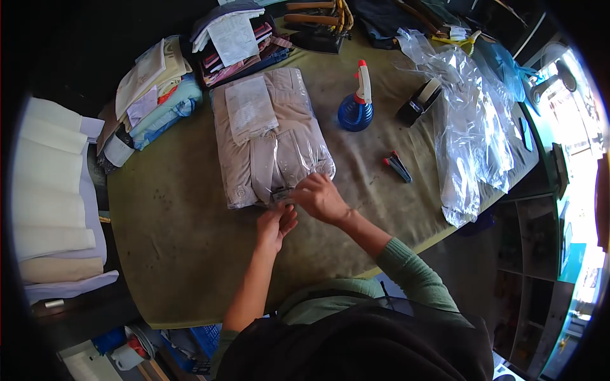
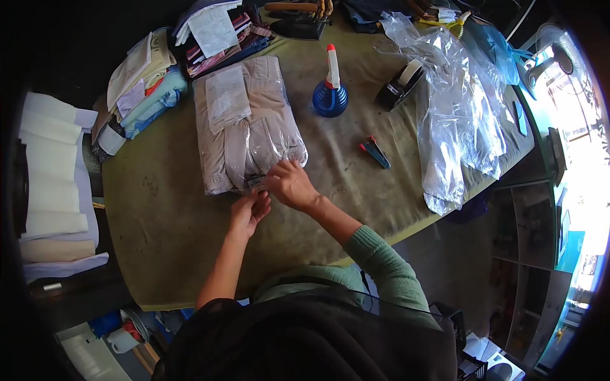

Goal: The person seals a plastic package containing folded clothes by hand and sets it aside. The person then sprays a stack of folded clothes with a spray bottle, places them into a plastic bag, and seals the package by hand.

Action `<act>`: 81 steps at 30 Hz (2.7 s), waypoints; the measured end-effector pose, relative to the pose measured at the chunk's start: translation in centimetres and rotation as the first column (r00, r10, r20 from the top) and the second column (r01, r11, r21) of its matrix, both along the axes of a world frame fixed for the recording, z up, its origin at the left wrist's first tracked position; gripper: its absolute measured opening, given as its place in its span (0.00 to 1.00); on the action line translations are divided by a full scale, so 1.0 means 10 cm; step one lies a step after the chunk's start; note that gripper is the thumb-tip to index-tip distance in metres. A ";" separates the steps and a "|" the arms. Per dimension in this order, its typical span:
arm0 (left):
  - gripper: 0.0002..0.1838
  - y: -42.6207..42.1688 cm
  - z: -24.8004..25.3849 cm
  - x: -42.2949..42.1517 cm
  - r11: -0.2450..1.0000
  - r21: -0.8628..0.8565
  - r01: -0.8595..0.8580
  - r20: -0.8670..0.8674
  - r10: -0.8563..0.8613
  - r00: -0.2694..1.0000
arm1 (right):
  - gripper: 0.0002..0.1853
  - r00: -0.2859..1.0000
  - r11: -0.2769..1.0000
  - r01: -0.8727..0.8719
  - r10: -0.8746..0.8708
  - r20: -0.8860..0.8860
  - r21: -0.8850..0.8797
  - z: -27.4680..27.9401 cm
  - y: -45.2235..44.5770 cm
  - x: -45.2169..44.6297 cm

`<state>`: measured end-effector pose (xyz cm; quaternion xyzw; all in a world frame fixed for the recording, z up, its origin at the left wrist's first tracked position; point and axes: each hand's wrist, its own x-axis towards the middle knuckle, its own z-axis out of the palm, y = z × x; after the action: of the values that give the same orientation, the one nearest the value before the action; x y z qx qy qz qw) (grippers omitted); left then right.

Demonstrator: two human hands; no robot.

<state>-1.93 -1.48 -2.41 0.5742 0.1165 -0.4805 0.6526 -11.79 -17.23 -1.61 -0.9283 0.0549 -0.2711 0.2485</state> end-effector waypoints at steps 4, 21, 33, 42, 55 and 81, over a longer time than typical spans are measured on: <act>0.11 -0.12 -0.03 -0.02 0.998 0.041 -0.041 0.081 0.038 0.996 | 0.14 0.999 0.996 0.004 -0.001 0.038 -0.092 -0.11 0.11 0.02; 0.14 -0.38 -0.07 -0.14 0.956 0.183 -0.232 0.322 0.164 0.932 | 0.09 0.952 0.907 0.188 -0.263 0.156 0.377 0.00 -0.01 -0.33; 0.17 -0.19 -0.03 -0.10 0.981 0.078 -0.180 0.286 0.151 0.946 | 0.29 0.908 0.578 0.320 -0.413 -0.069 0.751 -0.23 -0.26 -0.05; 0.08 1.21 0.08 0.85 0.871 0.352 -0.342 0.463 0.156 0.873 | 0.18 0.958 0.665 0.020 0.201 -0.205 0.747 0.55 0.52 -0.26; 0.35 0.26 0.37 1.16 0.544 0.737 -0.401 0.621 -0.779 0.085 | 0.33 0.922 0.982 0.189 -0.184 -0.341 -0.017 0.31 -0.68 1.35; 0.41 1.40 0.10 0.09 0.923 -0.130 -0.363 0.167 0.381 0.909 | 0.11 0.991 0.802 0.130 -0.129 -0.043 0.583 0.95 0.03 -0.28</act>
<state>-1.07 12.56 -1.42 0.5524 0.1380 -0.2956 0.7671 -14.56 -16.98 7.86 -0.8014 0.1989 -0.2569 0.5022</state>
